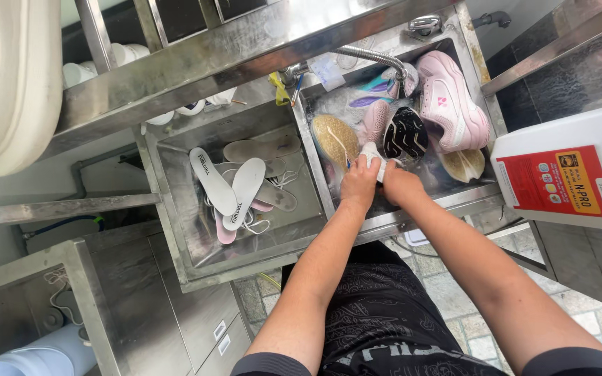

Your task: The person washes multiple pairs of shoes in a stainless steel sink, scrubbing them by hand and rinsing them with a hose. They then use a handheld spray gun connected to a shoe washing machine to apply a cleaning solution to the footwear.

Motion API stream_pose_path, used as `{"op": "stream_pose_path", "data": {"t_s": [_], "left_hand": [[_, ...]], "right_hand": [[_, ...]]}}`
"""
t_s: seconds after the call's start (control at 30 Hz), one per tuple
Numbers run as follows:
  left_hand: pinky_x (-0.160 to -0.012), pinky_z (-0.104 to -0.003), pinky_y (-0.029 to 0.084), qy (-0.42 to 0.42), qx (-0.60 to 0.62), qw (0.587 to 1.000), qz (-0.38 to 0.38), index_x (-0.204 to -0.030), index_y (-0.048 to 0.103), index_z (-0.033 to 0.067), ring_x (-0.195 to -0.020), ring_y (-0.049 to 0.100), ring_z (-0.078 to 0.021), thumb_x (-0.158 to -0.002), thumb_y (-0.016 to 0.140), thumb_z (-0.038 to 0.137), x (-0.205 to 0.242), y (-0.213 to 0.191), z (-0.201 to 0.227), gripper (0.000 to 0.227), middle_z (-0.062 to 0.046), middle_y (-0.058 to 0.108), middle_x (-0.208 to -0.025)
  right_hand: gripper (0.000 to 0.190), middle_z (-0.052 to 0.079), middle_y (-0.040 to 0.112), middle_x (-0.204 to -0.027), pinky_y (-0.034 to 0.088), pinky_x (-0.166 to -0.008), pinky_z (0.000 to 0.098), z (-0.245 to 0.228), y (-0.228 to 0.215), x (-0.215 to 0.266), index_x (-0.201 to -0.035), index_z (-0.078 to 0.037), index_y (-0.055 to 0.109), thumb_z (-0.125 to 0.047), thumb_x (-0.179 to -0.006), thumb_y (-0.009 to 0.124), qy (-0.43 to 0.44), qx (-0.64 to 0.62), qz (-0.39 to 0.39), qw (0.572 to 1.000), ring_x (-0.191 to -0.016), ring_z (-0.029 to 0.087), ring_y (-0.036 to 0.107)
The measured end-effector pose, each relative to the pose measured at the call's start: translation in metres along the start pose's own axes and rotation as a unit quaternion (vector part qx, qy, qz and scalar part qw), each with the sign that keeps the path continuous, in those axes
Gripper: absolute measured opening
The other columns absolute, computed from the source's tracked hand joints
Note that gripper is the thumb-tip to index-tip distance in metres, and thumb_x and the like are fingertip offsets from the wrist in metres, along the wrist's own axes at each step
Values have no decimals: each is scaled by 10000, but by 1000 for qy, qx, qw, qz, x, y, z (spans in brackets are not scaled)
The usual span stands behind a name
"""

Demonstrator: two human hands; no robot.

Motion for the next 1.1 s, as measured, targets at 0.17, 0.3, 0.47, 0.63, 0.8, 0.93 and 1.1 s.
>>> {"op": "stream_pose_path", "data": {"t_s": [0.17, 0.3, 0.47, 0.63, 0.8, 0.93, 1.1], "left_hand": [[-747, -457, 589, -50, 63, 997, -9, -1253, 569, 174, -1071, 689, -377, -869, 637, 38, 17, -19, 3, 413, -159, 610, -1099], [-784, -506, 569, -63, 161, 985, -16, -1232, 582, 119, -1025, 649, -451, -749, 752, 203, 37, -49, 3, 518, -234, 578, -1178], [-874, -516, 537, -166, 191, 960, -120, -1158, 676, 166, -1076, 652, -403, -902, 783, 340, 18, -48, -8, 328, -177, 624, -1159], [-977, -470, 519, -144, 177, 966, -126, -1132, 655, 171, -1299, 530, -344, -828, 831, 292, -4, -29, -11, 371, -135, 577, -1293], [-1025, -522, 451, -19, 28, 994, -104, -1598, 272, 398, -1447, 338, -357, -779, 831, 194, -7, -36, 22, 1012, -146, 124, -1705], [-1216, -618, 287, 115, -56, 983, -131, -1628, 119, 414, -1603, 118, -318, -694, 878, 400, -30, -36, 40, 1204, -63, 1, -1733], [-1232, -669, 157, 109, -93, 959, -245, -1633, 86, 367, -1594, -48, -325, -595, 865, 671, -58, -35, 45, 1333, -14, -93, -1721]], "right_hand": [[770, 233, 704, -1151, 561, -888, 483, 11, 7, -21, -1286, -1, 447, -374, -754, 861, -47, 20, -65, 997, -1062, 387, 701], [750, 213, 712, -1180, 563, -919, 483, 15, 30, -27, -1323, 0, 474, -386, -792, 836, -47, 69, -72, 994, -1085, 383, 705], [700, 178, 678, -1243, 540, -956, 474, 11, 30, -29, -1300, -72, 552, -329, -733, 871, -38, 25, -43, 998, -1148, 379, 655], [408, 148, 746, -1150, 556, -928, 470, 30, -43, -3, -1154, -147, 719, -392, -831, 760, -56, -8, -50, 997, -1079, 354, 708], [276, 151, 634, -1209, 441, -1054, 427, 73, -136, 37, -1157, -153, 656, -332, -957, 719, -66, -34, 399, 914, -1156, 328, 567], [642, 218, 429, -1603, 382, -1060, 518, 77, -145, 22, -1492, -230, 622, -376, -879, 749, -53, 58, 416, 906, -1362, 397, 443], [604, 218, 339, -1688, 382, -1047, 503, 90, -121, 0, -1494, -280, 618, -399, -909, 712, -45, 108, 360, 925, -1367, 393, 438]]}}
Point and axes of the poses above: each hand's wrist, its own x-axis away from the middle knuckle, its own y-axis out of the palm, z = x × y, the point moved 4 cm from there along -x, towards the middle knuckle
